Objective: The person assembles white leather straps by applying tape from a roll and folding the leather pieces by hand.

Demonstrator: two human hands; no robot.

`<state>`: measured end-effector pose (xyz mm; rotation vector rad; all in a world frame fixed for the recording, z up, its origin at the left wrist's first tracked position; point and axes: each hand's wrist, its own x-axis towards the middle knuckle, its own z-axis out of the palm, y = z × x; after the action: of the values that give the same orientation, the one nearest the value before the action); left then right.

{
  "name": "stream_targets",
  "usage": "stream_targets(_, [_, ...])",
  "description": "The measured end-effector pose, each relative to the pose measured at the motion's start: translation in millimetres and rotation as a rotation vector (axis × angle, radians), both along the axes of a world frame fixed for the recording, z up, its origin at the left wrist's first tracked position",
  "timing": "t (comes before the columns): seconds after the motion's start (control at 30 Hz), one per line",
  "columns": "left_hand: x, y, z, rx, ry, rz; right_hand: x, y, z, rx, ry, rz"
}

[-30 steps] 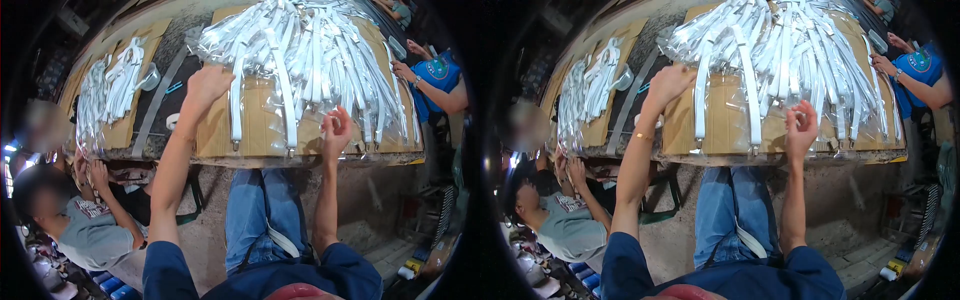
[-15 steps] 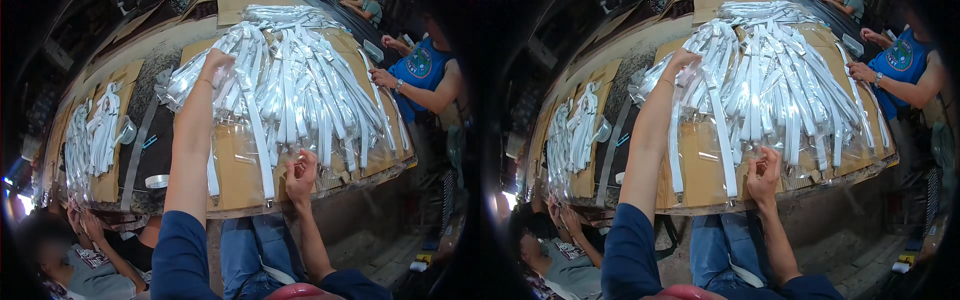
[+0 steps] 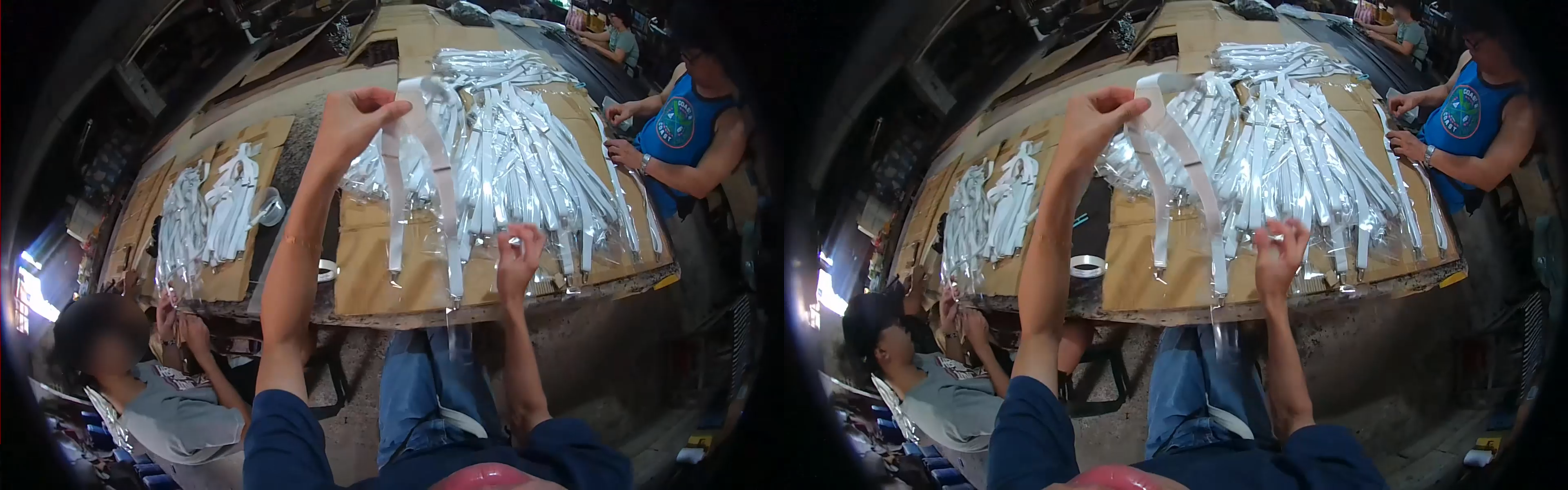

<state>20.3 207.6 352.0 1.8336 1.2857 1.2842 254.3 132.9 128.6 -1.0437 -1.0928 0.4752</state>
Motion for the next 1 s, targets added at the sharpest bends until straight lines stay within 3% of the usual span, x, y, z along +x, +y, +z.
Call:
stream_targets(0.07, [7,-52,22,0.059,-0.021,-0.058,-5,-19,104,0.124,-0.05,0.089])
stream_targets(0.2, [19,-110,37,0.104,-0.066,-0.038,-20,-29,192,0.212,-0.231,0.319])
stream_targets(0.3, [24,-139,42,0.148,-0.141,-0.083,-24,-45,209,0.245,-0.277,0.407])
stream_targets(0.37, [25,-155,43,0.152,-0.185,-0.112,-24,-62,218,0.195,-0.103,0.617])
stream_targets(0.6, [25,-198,49,0.203,-0.238,-0.174,-28,-103,239,0.201,-0.071,0.611])
stream_targets(0.67, [23,-206,50,0.217,-0.37,-0.187,-32,-112,246,0.217,-0.055,0.587])
stream_targets(0.8, [6,-213,44,0.129,-0.216,-0.128,-40,-123,253,0.23,-0.047,0.547])
stream_targets(1.0, [-13,-220,37,-0.05,-0.08,-0.272,-47,-132,242,0.124,-0.104,0.561])
